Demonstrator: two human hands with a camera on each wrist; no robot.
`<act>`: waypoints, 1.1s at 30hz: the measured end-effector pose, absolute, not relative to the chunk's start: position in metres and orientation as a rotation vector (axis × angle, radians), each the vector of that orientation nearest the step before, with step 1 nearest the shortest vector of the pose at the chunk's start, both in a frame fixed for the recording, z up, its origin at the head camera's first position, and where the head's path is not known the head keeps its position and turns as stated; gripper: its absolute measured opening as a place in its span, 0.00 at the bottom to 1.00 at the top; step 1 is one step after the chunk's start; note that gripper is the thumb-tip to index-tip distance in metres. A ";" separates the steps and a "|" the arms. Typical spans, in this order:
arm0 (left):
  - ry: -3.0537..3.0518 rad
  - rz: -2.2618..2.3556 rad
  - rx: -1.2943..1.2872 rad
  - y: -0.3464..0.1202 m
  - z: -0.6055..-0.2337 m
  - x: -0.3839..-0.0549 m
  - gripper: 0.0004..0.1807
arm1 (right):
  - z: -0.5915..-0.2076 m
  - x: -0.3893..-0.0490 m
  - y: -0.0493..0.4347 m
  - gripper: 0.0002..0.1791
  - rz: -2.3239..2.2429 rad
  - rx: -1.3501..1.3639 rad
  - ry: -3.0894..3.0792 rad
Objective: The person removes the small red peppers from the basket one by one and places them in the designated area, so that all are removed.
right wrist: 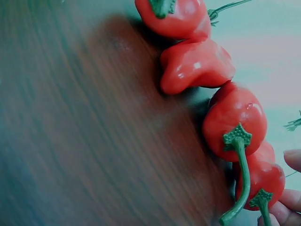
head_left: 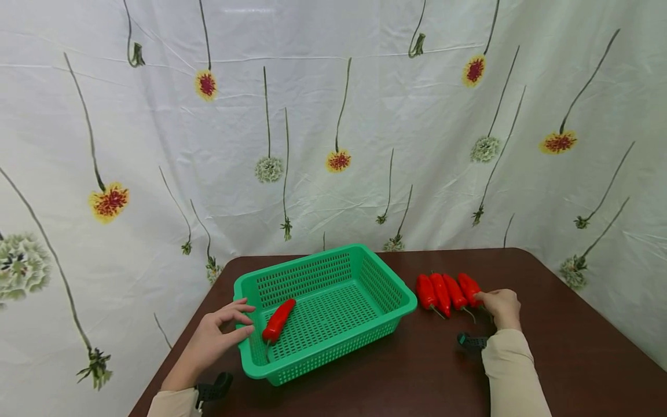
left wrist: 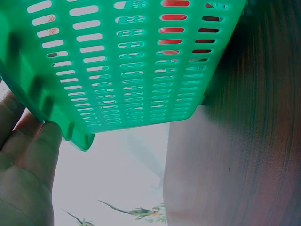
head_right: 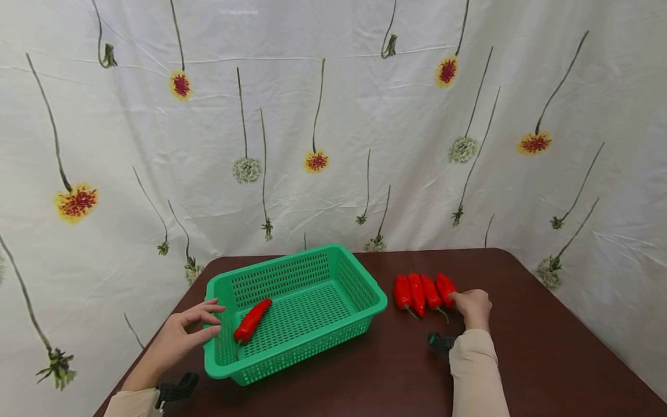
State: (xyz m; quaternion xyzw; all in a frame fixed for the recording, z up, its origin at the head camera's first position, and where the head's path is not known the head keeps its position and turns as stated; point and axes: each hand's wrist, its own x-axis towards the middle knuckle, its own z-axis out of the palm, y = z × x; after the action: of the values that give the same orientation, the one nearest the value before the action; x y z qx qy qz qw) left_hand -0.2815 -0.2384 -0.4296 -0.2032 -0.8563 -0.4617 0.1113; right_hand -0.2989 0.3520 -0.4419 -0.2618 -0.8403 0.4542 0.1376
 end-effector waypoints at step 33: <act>-2.521 -1.342 -0.586 -0.237 -0.428 -0.280 0.07 | -0.390 -0.308 0.296 0.24 1.449 -0.486 -2.370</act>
State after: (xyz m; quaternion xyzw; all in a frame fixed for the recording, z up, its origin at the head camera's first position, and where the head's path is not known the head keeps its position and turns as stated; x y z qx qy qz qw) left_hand -0.2799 -0.2370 -0.4276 -0.1996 -0.8592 -0.4573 0.1130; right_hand -0.3084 0.2960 -0.3898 -0.1702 -0.8296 0.5071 0.1599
